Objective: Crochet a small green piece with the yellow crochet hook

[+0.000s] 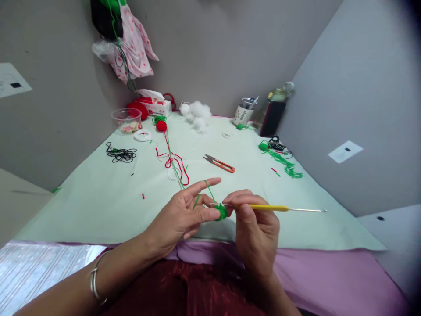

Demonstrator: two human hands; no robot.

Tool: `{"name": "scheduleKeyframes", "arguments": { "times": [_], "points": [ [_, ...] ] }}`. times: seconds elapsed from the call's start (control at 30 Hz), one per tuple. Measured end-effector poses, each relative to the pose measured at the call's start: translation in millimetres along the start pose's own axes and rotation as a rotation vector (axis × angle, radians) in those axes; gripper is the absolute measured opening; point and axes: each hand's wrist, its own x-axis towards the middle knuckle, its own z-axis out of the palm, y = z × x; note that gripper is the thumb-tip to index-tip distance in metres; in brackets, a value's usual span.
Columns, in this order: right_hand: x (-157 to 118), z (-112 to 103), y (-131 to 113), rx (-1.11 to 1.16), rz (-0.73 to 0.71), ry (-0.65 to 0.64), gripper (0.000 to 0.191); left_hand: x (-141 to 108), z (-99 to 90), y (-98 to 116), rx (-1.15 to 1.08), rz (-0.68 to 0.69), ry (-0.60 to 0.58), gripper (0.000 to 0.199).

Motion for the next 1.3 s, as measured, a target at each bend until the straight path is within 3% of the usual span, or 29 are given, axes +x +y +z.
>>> {"name": "scheduleKeyframes", "arguments": {
  "times": [0.13,0.23,0.6,0.83,1.03,1.3],
  "points": [
    [0,0,-2,-0.053,-0.033,-0.021,0.019,0,-1.4,4,0.056,-0.019,-0.023,0.098],
    [0,-1,-4,-0.095,-0.034,-0.042,0.018,0,-3.6,4,0.09,-0.024,-0.033,0.102],
    [1,-3,0,-0.079,0.05,-0.003,0.017,3,-7.0,-1,0.092,0.094,0.046,0.057],
    [-1,-3,1,0.002,0.062,0.021,0.02,2,-6.2,-1,0.11,0.12,0.083,0.049],
    [-9,4,-1,-0.031,-0.029,0.119,0.02,0,-3.7,-1,0.137,0.15,0.15,0.041],
    [-10,1,6,-0.196,-0.172,0.076,0.022,1,-1.0,-7,0.134,0.146,0.192,0.031]
  ]
}}
